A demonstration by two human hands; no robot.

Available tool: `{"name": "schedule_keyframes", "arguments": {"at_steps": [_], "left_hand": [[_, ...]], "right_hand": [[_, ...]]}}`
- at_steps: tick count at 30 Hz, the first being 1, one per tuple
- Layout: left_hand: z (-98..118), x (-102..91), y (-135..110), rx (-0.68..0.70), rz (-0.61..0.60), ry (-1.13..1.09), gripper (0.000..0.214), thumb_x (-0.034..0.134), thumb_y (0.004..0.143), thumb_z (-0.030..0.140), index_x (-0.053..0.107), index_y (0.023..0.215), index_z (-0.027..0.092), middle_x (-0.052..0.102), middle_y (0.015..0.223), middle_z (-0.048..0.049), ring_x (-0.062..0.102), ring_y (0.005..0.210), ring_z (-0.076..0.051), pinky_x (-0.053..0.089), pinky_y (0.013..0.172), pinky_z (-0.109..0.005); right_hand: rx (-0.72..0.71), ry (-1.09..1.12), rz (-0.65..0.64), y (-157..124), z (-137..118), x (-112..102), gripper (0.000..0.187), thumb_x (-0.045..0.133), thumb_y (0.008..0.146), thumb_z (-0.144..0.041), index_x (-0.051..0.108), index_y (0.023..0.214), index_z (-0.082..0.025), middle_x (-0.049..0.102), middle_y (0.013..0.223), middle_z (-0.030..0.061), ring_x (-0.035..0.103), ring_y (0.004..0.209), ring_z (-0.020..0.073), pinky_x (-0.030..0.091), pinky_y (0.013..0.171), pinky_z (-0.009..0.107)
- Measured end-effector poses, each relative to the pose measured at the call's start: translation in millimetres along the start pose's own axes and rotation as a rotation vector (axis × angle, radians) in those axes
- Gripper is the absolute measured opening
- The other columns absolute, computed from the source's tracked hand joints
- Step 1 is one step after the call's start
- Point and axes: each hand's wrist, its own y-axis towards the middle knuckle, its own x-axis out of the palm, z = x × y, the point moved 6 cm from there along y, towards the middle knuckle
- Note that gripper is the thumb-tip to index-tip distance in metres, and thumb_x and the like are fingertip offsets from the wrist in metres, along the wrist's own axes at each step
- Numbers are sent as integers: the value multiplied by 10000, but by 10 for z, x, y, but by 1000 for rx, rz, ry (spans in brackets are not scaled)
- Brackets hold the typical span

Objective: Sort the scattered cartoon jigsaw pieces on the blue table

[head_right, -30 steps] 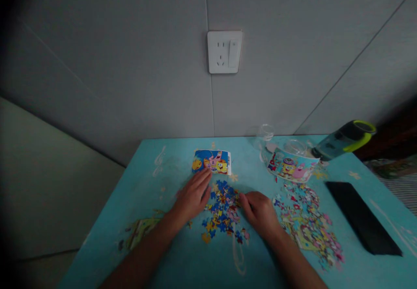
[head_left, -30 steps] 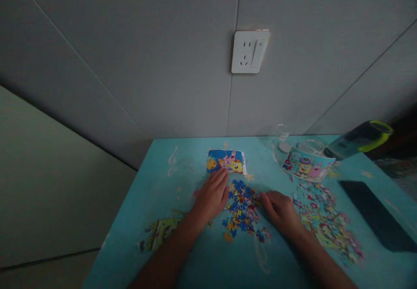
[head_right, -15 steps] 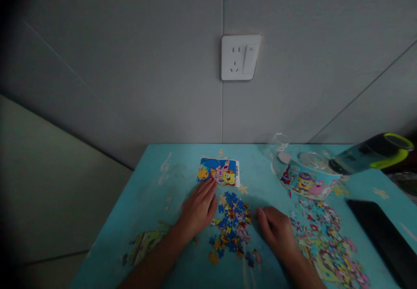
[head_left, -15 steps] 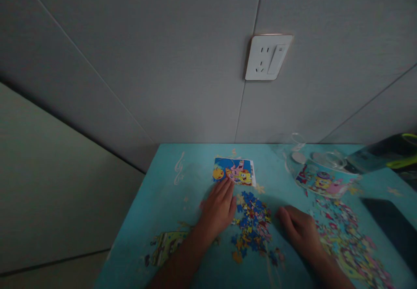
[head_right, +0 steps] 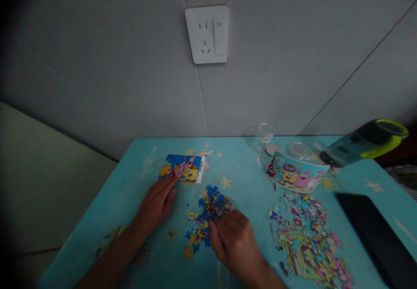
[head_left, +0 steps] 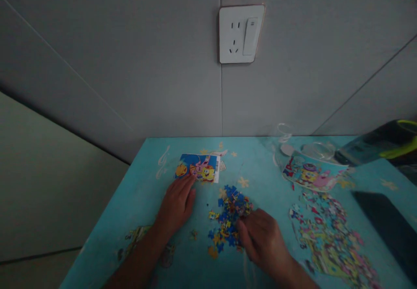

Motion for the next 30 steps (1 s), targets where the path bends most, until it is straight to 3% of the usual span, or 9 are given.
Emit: {"name": "schedule_keyframes", "arguments": {"at_steps": [12, 14, 16, 19, 22, 26, 30], "left_hand": [[67, 25, 0, 31, 13, 28, 424, 422, 1004, 291, 484, 1418, 227, 507, 1421, -108, 478, 1314, -269, 406, 1122, -506], [65, 26, 2, 34, 18, 41, 416, 421, 1004, 290, 497, 1408, 224, 508, 1410, -111, 479, 1306, -269, 407, 1116, -500], [72, 23, 9, 40, 26, 53, 407, 414, 1006, 285, 510, 1395, 212, 521, 1386, -115, 492, 1284, -263, 419, 1102, -485], [110, 14, 26, 61, 40, 85, 384, 403, 1007, 264, 536, 1362, 198, 544, 1342, -118, 516, 1245, -251, 438, 1073, -461], [151, -9, 54, 82, 58, 112, 366, 403, 1004, 250, 557, 1331, 193, 562, 1304, -123, 531, 1211, -250, 442, 1049, -465], [162, -70, 109, 134, 50, 113, 331, 445, 990, 277, 602, 1266, 183, 589, 1235, -133, 538, 1171, -266, 418, 1050, -485], [127, -112, 140, 193, 1, 106, 315, 467, 980, 282, 619, 1243, 199, 604, 1181, -115, 557, 1114, -257, 435, 1014, -450]], "right_hand": [[-9, -128, -14, -28, 17, -60, 343, 484, 989, -209, 568, 657, -192, 568, 598, 15, 525, 592, 151, 408, 684, 329], [39, -106, -17, 0, 41, -102, 273, 481, 995, -230, 647, 783, -187, 649, 720, 48, 593, 708, 180, 454, 756, 350], [60, -81, -25, 23, 46, -120, 214, 495, 997, -280, 690, 1023, -194, 706, 978, 90, 634, 928, 221, 479, 880, 392], [43, -121, -80, 19, 17, -37, 440, 547, 964, -432, 568, 1359, -240, 575, 1376, 123, 522, 1264, 291, 428, 1052, 489], [27, -223, -187, -25, -7, 182, 682, 554, 915, -581, 406, 1506, -273, 379, 1564, 116, 346, 1429, 344, 321, 1139, 581], [58, -346, -278, -31, 45, 419, 652, 442, 966, -582, 339, 1541, -293, 230, 1636, 86, 180, 1503, 341, 215, 1184, 605], [89, -386, -348, 103, 200, 476, 586, 367, 1007, -542, 350, 1538, -294, 197, 1644, 80, 148, 1512, 318, 208, 1197, 571]]}}
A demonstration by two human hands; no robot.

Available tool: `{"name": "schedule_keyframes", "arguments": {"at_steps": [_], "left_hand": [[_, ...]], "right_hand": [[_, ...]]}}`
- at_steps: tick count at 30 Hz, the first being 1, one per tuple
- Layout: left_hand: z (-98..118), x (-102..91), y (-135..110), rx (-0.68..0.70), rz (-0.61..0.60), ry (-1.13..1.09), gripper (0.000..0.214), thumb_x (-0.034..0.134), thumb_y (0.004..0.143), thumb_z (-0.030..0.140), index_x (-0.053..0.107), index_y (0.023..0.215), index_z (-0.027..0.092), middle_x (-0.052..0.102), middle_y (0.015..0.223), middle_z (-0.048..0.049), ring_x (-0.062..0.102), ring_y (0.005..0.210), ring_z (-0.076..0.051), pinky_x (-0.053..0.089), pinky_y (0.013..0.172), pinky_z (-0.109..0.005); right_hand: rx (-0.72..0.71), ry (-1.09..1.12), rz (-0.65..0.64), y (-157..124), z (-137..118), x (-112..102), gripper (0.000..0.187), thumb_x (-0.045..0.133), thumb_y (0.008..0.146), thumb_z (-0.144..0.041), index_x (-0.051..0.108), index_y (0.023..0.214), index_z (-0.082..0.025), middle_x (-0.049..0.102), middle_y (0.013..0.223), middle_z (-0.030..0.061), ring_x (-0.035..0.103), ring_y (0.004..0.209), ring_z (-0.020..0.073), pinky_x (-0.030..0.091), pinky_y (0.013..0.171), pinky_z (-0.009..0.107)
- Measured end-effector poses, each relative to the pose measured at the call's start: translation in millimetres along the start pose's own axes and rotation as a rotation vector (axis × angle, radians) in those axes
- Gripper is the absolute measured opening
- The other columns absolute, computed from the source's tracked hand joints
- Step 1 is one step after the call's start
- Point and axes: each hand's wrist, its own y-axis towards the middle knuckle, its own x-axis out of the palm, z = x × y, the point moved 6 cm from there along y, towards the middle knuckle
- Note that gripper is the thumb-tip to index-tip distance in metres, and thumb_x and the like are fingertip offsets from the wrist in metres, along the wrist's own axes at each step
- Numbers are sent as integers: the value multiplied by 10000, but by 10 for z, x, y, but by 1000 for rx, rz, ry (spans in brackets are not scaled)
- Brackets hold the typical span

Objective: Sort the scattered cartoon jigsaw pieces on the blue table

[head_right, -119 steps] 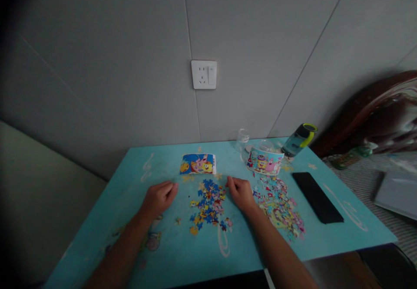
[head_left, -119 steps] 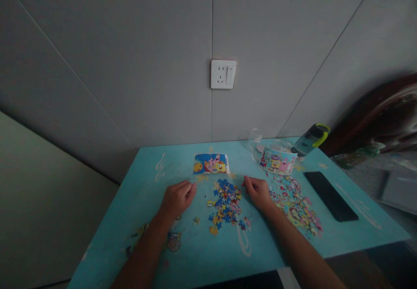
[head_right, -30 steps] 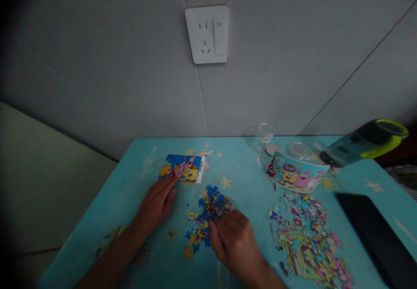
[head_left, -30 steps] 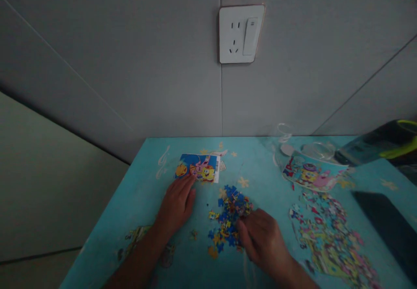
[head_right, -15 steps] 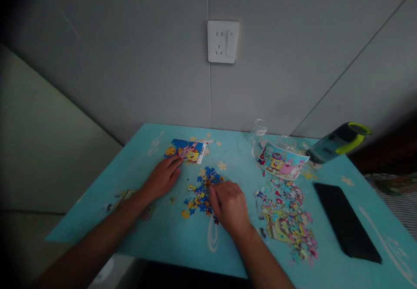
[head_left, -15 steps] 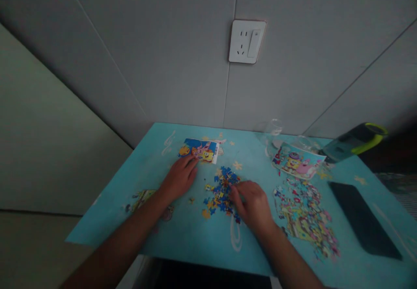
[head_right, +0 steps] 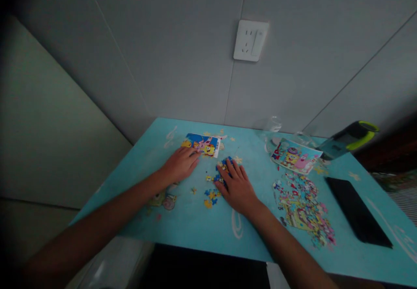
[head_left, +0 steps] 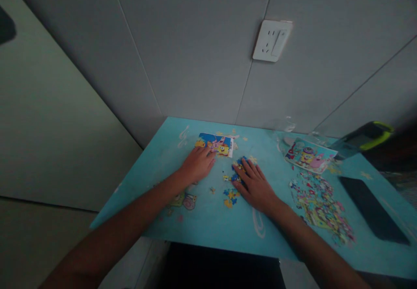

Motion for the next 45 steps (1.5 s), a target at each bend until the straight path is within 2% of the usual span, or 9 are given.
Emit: {"name": "schedule_keyframes", "arguments": {"at_steps": [5, 8, 13, 17, 21, 30, 39, 45], "left_hand": [[-23, 3, -33, -23, -10, -5, 352, 439, 988, 254, 576, 1303, 179, 572, 1251, -135, 533, 1166, -269, 448, 1006, -449], [-5, 5, -54, -24, -10, -24, 358, 444, 985, 248, 559, 1319, 189, 558, 1285, -132, 519, 1199, -272, 435, 1036, -462], [-14, 6, -61, -45, -23, -50, 366, 458, 980, 250, 540, 1332, 192, 542, 1311, -138, 498, 1236, -290, 435, 1036, -492], [-24, 10, -60, -50, -45, -64, 366, 457, 982, 258, 538, 1333, 194, 553, 1292, -139, 502, 1220, -297, 450, 1011, -502], [-18, -2, -77, -46, -62, -70, 376, 448, 990, 268, 529, 1347, 183, 543, 1319, -141, 491, 1239, -297, 432, 1045, -504], [-5, -39, -107, -49, -65, -122, 388, 439, 997, 263, 498, 1371, 180, 511, 1383, -145, 459, 1302, -287, 393, 1107, -514], [-3, -24, -97, -60, -28, -139, 370, 447, 989, 245, 518, 1349, 192, 528, 1357, -136, 472, 1287, -287, 418, 1090, -505], [1, -28, -72, -58, -30, -91, 355, 448, 990, 249, 536, 1329, 191, 547, 1319, -130, 487, 1266, -282, 415, 1088, -505]], "right_hand": [[-99, 16, -77, 265, 162, 0, 561, 351, 1022, -516, 337, 1541, -304, 197, 1644, 64, 167, 1509, 297, 214, 1203, 553], [-122, 31, -36, 355, 210, -16, 538, 367, 1028, -471, 350, 1536, -293, 212, 1640, 71, 192, 1504, 293, 230, 1200, 552], [-121, 87, 72, 322, 221, -71, 478, 452, 1012, -392, 462, 1476, -275, 317, 1604, 88, 289, 1473, 311, 284, 1175, 596], [-126, 149, 108, 257, 235, -119, 423, 488, 1000, -348, 550, 1409, -263, 426, 1545, 92, 377, 1429, 316, 340, 1155, 598], [-133, 190, 128, 210, 256, -131, 418, 522, 984, -326, 564, 1396, -269, 457, 1523, 86, 417, 1405, 318, 362, 1151, 596], [-110, 195, 125, 190, 266, -118, 423, 532, 977, -305, 557, 1398, -279, 452, 1527, 77, 425, 1401, 300, 348, 1168, 584], [-95, 191, 119, 132, 260, -119, 447, 519, 980, -287, 524, 1427, -283, 434, 1540, 73, 394, 1423, 301, 347, 1163, 597], [-168, 232, 114, 119, 169, -210, 548, 520, 979, -279, 392, 1512, -283, 498, 1493, 77, 409, 1415, 288, 340, 1160, 599]]}}
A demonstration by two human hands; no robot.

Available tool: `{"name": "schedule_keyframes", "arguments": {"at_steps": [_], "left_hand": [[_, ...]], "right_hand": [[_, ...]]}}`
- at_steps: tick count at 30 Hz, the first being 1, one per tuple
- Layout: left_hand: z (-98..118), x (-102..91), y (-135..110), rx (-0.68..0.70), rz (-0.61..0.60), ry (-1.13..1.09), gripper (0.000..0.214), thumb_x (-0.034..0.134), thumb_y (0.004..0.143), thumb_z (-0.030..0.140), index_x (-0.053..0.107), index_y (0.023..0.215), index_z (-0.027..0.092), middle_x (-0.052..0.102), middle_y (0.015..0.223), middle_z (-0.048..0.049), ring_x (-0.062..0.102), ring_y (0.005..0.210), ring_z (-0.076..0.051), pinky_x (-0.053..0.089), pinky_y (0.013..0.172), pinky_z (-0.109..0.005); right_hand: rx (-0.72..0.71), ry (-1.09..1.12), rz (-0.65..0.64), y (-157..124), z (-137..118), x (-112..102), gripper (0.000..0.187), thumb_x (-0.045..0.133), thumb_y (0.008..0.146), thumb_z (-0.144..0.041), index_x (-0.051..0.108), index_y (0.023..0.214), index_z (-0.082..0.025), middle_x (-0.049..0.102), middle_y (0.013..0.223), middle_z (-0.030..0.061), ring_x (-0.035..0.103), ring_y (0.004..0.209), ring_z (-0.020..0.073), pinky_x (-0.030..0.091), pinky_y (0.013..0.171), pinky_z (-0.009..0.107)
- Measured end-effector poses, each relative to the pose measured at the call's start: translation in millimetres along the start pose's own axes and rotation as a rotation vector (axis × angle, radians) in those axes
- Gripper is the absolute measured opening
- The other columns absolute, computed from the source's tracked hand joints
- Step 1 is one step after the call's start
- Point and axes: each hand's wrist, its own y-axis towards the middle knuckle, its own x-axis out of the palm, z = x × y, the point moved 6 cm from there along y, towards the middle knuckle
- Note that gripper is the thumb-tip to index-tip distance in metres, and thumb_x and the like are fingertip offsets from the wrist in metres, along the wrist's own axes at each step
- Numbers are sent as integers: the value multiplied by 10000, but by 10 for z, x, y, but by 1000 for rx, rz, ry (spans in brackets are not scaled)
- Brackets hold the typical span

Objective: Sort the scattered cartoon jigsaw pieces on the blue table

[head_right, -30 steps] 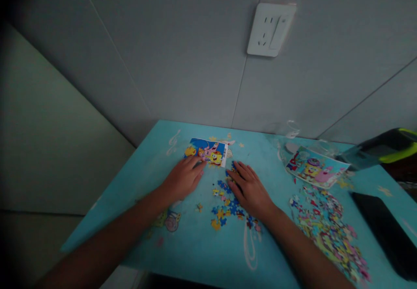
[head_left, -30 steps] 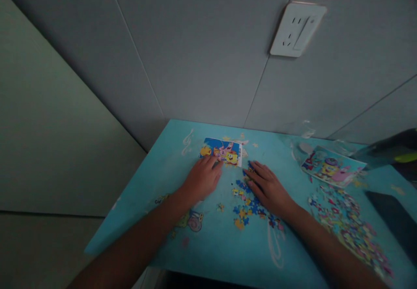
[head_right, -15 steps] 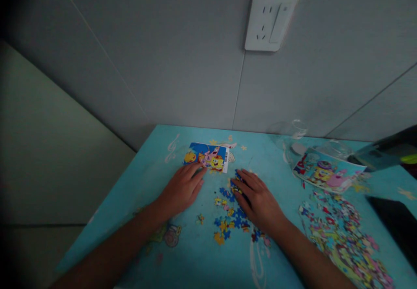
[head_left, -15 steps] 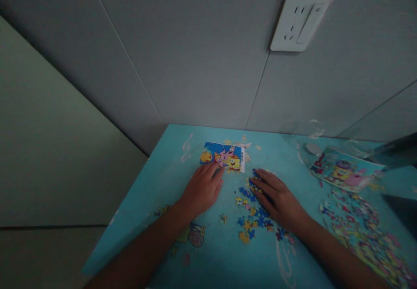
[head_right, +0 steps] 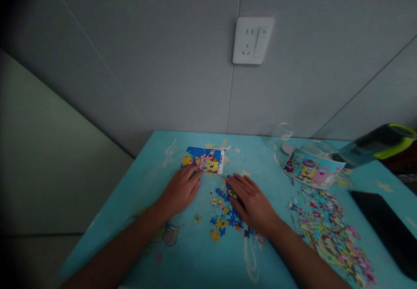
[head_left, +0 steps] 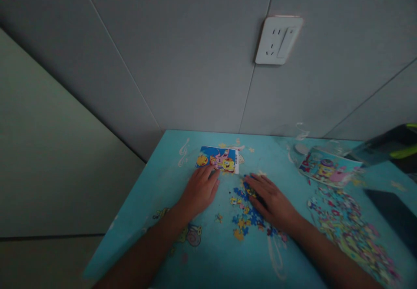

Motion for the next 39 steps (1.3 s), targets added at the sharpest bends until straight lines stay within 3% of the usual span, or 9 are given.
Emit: {"name": "schedule_keyframes", "arguments": {"at_steps": [7, 9, 12, 16, 21, 24, 32, 39], "left_hand": [[-59, 42, -22, 17, 30, 18, 353, 447, 988, 269, 568, 1313, 204, 576, 1271, -133, 518, 1216, -291, 445, 1037, -520], [-75, 33, -33, 22, 49, 39, 344, 454, 980, 270, 587, 1291, 207, 577, 1267, -135, 523, 1204, -302, 454, 1017, -528], [-59, -22, -14, 40, 62, 110, 313, 456, 978, 272, 615, 1234, 188, 560, 1289, -144, 518, 1203, -313, 451, 1008, -528], [155, -121, 139, 102, 70, 183, 264, 466, 978, 265, 629, 1166, 176, 562, 1277, -144, 522, 1186, -313, 415, 1030, -535], [727, 11, 345, 305, -72, 136, 211, 457, 989, 243, 647, 1052, 178, 641, 1016, -96, 588, 1022, -258, 451, 954, -465], [945, 90, 322, 352, -80, 82, 229, 441, 997, 233, 636, 1101, 170, 651, 1013, -95, 594, 1027, -246, 450, 951, -446], [988, 119, 41, 428, -78, -36, 393, 490, 983, 344, 528, 1342, 189, 613, 1301, -112, 532, 1234, -282, 383, 1072, -500], [998, 170, 14, 468, -79, -25, 377, 514, 974, 397, 580, 1261, 161, 640, 1254, -109, 540, 1213, -280, 393, 1062, -500]], "right_hand": [[-91, 111, -92, -54, -143, -163, 556, 497, 1001, -309, 336, 1533, -286, 511, 1485, 72, 482, 1366, 242, 362, 1161, 540], [-71, 114, -20, -77, -99, -290, 531, 479, 1003, -306, 363, 1521, -288, 481, 1508, 79, 482, 1364, 245, 414, 1130, 506], [49, 64, 201, -112, 102, -541, 472, 461, 1001, -315, 450, 1470, -263, 513, 1472, 104, 516, 1326, 258, 461, 1087, 471], [204, 45, 407, -185, 438, -721, 309, 463, 995, -317, 648, 1231, -244, 702, 1151, 90, 658, 1074, 250, 534, 949, 433], [192, 48, 343, -175, 539, -551, 248, 488, 977, -279, 708, 1078, -225, 723, 998, 79, 662, 936, 236, 525, 873, 411], [178, 72, 250, -79, 438, -360, 244, 501, 977, -256, 715, 1087, -214, 717, 985, 78, 640, 939, 225, 511, 874, 395], [211, 6, 163, 179, 298, -46, 202, 625, 925, -288, 740, 1084, -238, 671, 943, 64, 613, 906, 212, 488, 847, 362], [330, 210, 183, 163, 336, -86, 89, 644, 893, -266, 709, 912, -209, 694, 849, 28, 624, 812, 195, 477, 773, 325]]}}
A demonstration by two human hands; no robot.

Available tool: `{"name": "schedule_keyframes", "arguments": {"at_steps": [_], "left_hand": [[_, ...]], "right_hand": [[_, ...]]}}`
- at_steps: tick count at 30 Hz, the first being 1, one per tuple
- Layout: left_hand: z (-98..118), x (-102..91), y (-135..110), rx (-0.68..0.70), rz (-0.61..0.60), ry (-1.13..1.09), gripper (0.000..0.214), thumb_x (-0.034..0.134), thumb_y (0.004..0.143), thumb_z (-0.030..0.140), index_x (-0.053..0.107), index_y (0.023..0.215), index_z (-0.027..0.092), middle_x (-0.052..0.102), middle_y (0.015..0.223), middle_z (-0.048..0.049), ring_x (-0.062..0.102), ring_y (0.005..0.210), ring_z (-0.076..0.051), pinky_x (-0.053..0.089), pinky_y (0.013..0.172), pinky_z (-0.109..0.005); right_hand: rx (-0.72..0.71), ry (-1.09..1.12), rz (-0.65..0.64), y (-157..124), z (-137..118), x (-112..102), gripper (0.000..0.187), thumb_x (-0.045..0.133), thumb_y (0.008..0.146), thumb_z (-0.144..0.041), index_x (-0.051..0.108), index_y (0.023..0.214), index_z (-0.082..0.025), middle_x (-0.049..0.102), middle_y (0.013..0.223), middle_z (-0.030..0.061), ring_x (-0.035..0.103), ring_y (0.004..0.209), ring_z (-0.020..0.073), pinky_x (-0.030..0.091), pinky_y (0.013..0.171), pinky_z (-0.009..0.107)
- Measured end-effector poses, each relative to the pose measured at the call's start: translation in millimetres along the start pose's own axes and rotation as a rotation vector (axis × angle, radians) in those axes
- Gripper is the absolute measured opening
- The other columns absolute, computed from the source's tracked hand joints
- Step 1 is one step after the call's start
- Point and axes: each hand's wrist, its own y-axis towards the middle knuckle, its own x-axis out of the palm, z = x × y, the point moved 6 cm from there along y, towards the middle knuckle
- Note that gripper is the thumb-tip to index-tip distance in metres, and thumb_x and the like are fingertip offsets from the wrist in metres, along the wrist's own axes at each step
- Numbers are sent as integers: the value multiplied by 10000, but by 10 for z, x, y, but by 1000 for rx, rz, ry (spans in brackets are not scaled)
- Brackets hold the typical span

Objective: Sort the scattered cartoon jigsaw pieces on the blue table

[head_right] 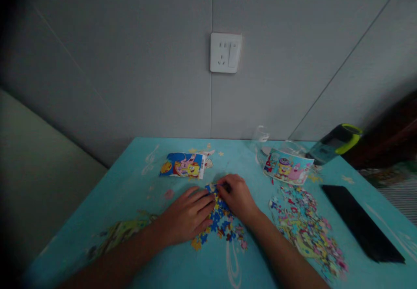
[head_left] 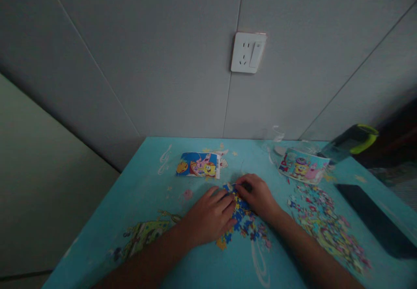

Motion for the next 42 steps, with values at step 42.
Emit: {"name": "schedule_keyframes", "arguments": {"at_steps": [42], "left_hand": [[-89, -144, -34, 24, 154, -3, 173, 531, 963, 240, 662, 892, 153, 703, 949, -73, 640, 981, -220, 486, 980, -476]], "right_hand": [[270, -91, -38, -118, 565, -541, 228, 561, 898, -357, 728, 927, -205, 743, 795, 15, 676, 710, 183, 454, 658, 267]]}}
